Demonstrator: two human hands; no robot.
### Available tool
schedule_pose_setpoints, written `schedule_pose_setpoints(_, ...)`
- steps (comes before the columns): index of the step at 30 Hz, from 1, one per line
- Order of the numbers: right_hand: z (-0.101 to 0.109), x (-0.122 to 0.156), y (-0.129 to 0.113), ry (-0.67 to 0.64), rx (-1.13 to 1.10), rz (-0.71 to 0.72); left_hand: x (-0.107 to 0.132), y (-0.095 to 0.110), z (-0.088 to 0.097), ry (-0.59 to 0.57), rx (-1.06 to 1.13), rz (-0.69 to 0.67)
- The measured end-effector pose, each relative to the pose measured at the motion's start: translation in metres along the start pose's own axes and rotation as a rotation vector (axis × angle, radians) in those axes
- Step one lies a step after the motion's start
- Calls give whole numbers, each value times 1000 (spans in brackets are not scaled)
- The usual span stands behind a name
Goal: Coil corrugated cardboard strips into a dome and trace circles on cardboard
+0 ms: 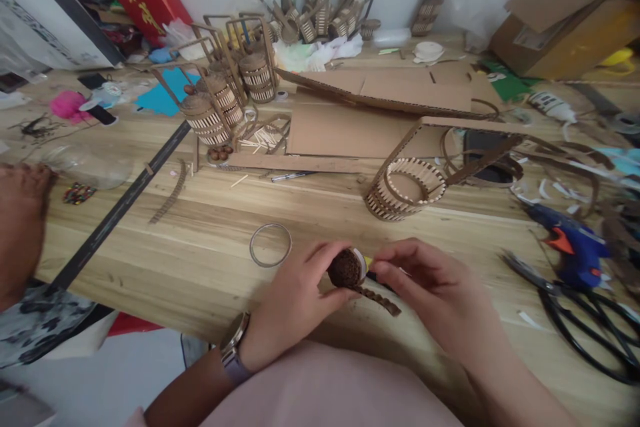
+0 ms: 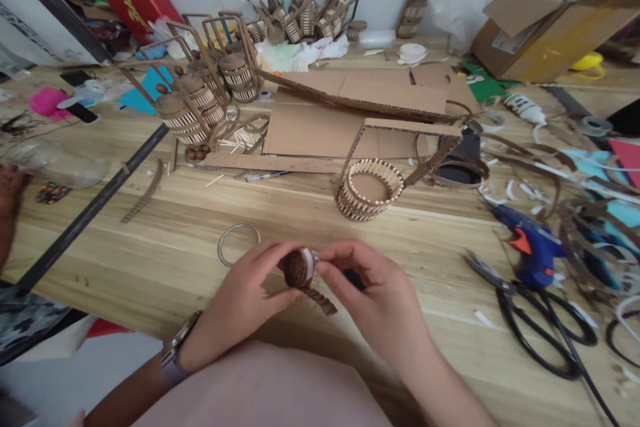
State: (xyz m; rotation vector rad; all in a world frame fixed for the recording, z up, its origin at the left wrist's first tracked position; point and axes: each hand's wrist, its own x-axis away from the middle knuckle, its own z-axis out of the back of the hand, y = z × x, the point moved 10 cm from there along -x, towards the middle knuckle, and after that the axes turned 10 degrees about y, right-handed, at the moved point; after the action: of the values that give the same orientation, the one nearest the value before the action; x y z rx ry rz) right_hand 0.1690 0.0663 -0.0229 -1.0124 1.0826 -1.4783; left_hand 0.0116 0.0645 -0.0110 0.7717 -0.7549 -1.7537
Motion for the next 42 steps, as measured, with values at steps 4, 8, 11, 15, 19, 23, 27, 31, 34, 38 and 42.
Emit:
schedule_pose_setpoints(4, -12, 13, 8, -58, 91, -77, -1, 2, 5, 73, -51, -58)
schedule_pose_setpoints(8, -4, 17, -11, 83, 246, 115, 1, 3, 5, 107, -106, -105)
schedule_pose_setpoints(11, -2, 18, -22, 146, 290, 212, 2, 5, 5, 130, -141, -139)
schedule_pose_setpoints(15, -3, 20, -25, 149, 358, 242, 3, 12, 7, 159, -182, -194)
schedule_pose_setpoints(19, -2, 21, -24, 145, 407, 254, 4, 17, 8, 170, -217, -232)
schedule_pose_setpoints(23, -4, 20, -22, 125, 414, 251, 4, 19, 7, 159, -224, -242)
schedule_pose_setpoints(27, -3, 21, -21, 131, 419, 255, 5, 20, 6, 160, -236, -252)
schedule_pose_setpoints(31, -4, 23, -21, 99, 423, 276, 6, 22, 6, 148, -224, -264)
schedule_pose_setpoints(34, -6, 24, -22, 93, 431, 311, 6, 22, 5, 143, -220, -258)
schedule_pose_setpoints(38, -10, 26, -26, 84, 461, 389, 6, 20, 4, 136, -224, -246)
schedule_pose_setpoints(42, -12, 29, -37, 124, 503, 486, 8, 20, 3, 124, -221, -236)
